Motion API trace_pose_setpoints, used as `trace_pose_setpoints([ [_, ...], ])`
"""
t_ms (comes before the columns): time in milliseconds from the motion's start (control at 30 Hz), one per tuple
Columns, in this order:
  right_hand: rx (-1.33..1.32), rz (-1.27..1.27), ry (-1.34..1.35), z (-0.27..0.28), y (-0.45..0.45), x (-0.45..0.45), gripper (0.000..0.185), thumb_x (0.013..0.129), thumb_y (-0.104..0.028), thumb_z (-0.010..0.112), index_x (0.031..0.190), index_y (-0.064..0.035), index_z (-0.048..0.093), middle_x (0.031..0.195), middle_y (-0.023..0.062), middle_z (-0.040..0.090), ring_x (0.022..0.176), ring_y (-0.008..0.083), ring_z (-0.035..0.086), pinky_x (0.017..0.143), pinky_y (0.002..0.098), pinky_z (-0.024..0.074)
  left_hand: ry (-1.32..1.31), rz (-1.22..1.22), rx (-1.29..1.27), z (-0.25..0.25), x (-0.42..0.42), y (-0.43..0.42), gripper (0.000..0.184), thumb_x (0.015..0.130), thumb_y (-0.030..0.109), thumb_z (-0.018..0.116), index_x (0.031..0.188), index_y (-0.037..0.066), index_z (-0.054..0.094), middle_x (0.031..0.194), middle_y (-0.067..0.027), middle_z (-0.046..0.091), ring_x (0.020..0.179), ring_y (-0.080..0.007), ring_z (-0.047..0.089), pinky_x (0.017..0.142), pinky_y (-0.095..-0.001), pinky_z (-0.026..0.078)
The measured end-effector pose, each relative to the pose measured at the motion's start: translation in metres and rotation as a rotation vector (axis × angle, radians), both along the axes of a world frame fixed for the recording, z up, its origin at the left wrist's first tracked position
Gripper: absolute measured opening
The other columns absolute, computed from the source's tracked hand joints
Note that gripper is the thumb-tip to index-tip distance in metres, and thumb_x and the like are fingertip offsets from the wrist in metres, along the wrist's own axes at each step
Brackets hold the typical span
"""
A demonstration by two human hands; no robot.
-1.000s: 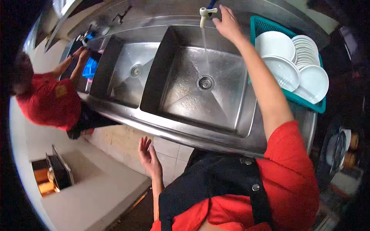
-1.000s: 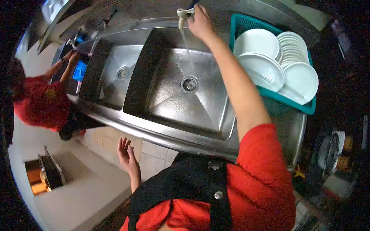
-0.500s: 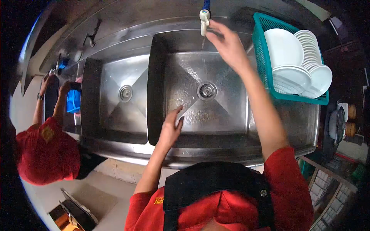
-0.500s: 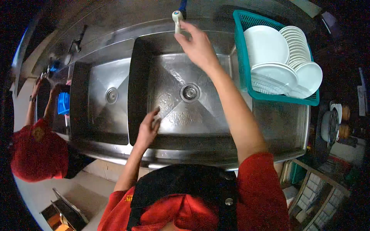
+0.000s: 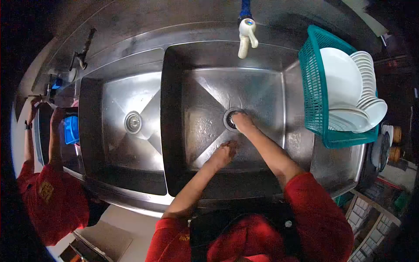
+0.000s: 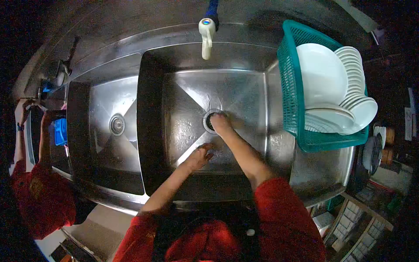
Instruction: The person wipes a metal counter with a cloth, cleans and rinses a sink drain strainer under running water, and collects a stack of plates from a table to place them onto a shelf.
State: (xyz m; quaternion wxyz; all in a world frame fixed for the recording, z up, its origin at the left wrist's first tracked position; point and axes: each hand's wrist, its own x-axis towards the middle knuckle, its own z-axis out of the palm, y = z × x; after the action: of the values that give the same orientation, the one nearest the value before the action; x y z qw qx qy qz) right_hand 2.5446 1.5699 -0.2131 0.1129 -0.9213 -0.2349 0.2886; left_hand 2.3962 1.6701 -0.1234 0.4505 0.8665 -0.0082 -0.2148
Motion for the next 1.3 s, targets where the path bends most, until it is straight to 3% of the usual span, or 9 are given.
trace_pose_setpoints([
  [167, -0.14, 0.281, -0.175, -0.023, 0.007, -0.005, 0.023, 0.081, -0.009, 0.046, 0.091, -0.0048, 0.066, 0.097, 0.0181, 0.063, 0.088, 0.0296, 0.063, 0.075, 0.0409, 0.0499, 0.095, 0.073, 0.0, -0.054, -0.015, 0.03, 0.036, 0.084, 0.015, 0.055, 0.119, 0.005, 0.05, 0.116, -0.022, 0.053, 0.106, -0.0357, 0.052, 0.09, -0.0398, 0.042],
  [300, -0.112, 0.37, -0.153, -0.011, 0.004, -0.004, 0.019, 0.079, -0.008, 0.049, 0.089, -0.0029, 0.065, 0.095, 0.0154, 0.064, 0.084, 0.0296, 0.063, 0.07, 0.0409, 0.0517, 0.069, 0.225, -0.005, -0.019, -0.001, 0.048, 0.041, 0.084, 0.017, 0.052, 0.123, 0.004, 0.046, 0.115, -0.023, 0.053, 0.108, -0.0362, 0.051, 0.091, -0.0406, 0.041],
  [367, -0.061, 0.345, -0.159, -0.006, 0.0, -0.005, 0.018, 0.078, -0.007, 0.05, 0.087, -0.0022, 0.064, 0.092, 0.0161, 0.064, 0.082, 0.0298, 0.064, 0.069, 0.0404, 0.0517, 0.114, 0.265, -0.146, -0.001, 0.008, 0.051, 0.043, 0.084, 0.015, 0.054, 0.124, 0.002, 0.046, 0.12, -0.021, 0.051, 0.111, -0.0335, 0.05, 0.093, -0.0385, 0.04],
  [600, 0.312, 0.07, -0.025, 0.005, -0.052, -0.029, 0.011, 0.076, -0.009, 0.055, 0.082, 0.0003, 0.059, 0.082, 0.0197, 0.061, 0.077, 0.0356, 0.06, 0.068, 0.0421, 0.0487, 0.34, 0.541, -0.36, -0.092, 0.019, 0.019, 0.04, 0.084, 0.017, 0.06, 0.121, 0.004, 0.051, 0.111, -0.0065, 0.059, 0.096, -0.0175, 0.057, 0.078, -0.0293, 0.047],
  [700, 0.521, -0.087, -0.005, 0.018, -0.07, -0.058, 0.014, 0.076, -0.01, 0.059, 0.085, 0.0008, 0.057, 0.082, 0.0177, 0.061, 0.077, 0.0356, 0.059, 0.069, 0.0402, 0.0481, 0.514, 0.631, -0.838, -0.069, 0.017, -0.013, 0.038, 0.085, 0.023, 0.06, 0.118, 0.005, 0.053, 0.105, -0.0037, 0.059, 0.092, -0.015, 0.057, 0.07, -0.0256, 0.046],
  [833, 0.717, -0.379, 0.165, 0.036, -0.094, -0.084, 0.018, 0.074, -0.008, 0.063, 0.089, 0.0015, 0.058, 0.084, 0.0172, 0.061, 0.076, 0.0289, 0.061, 0.066, 0.0344, 0.0474, 0.52, 0.67, -0.804, -0.054, 0.013, -0.048, 0.037, 0.084, 0.02, 0.062, 0.116, 0.003, 0.053, 0.1, -0.0018, 0.058, 0.085, -0.0104, 0.054, 0.067, -0.0244, 0.046],
  [867, 0.766, -0.465, 0.272, 0.04, -0.1, -0.086, 0.024, 0.074, -0.01, 0.069, 0.094, -0.0011, 0.059, 0.087, 0.008, 0.062, 0.08, 0.0185, 0.06, 0.07, 0.0303, 0.047, 0.526, 0.665, -0.805, -0.048, 0.012, -0.049, 0.037, 0.084, 0.02, 0.062, 0.116, 0.003, 0.053, 0.1, -0.0018, 0.058, 0.085, -0.0104, 0.054, 0.067, -0.0244, 0.046],
  [967, 0.702, -0.399, -0.055, 0.105, -0.105, -0.076, 0.034, 0.074, -0.011, 0.07, 0.105, -0.0034, 0.056, 0.098, 0.0089, 0.059, 0.089, 0.0183, 0.058, 0.078, 0.0285, 0.0446, 0.486, 0.673, -0.92, -0.006, 0.013, -0.043, 0.03, 0.088, 0.013, 0.056, 0.117, 0.008, 0.053, 0.102, 0.0, 0.059, 0.088, -0.0111, 0.055, 0.072, -0.0266, 0.049],
  [1300, 0.977, -0.171, 0.144, 0.248, -0.104, -0.075, 0.043, 0.076, -0.001, 0.064, 0.117, -0.0048, 0.052, 0.112, 0.0104, 0.056, 0.104, 0.0216, 0.055, 0.09, 0.0291, 0.0411, -0.081, 0.332, -0.7, 0.162, 0.001, -0.018, 0.04, 0.08, -0.003, 0.06, 0.119, 0.003, 0.053, 0.125, -0.0094, 0.046, 0.11, -0.0188, 0.049, 0.091, -0.0279, 0.042],
])
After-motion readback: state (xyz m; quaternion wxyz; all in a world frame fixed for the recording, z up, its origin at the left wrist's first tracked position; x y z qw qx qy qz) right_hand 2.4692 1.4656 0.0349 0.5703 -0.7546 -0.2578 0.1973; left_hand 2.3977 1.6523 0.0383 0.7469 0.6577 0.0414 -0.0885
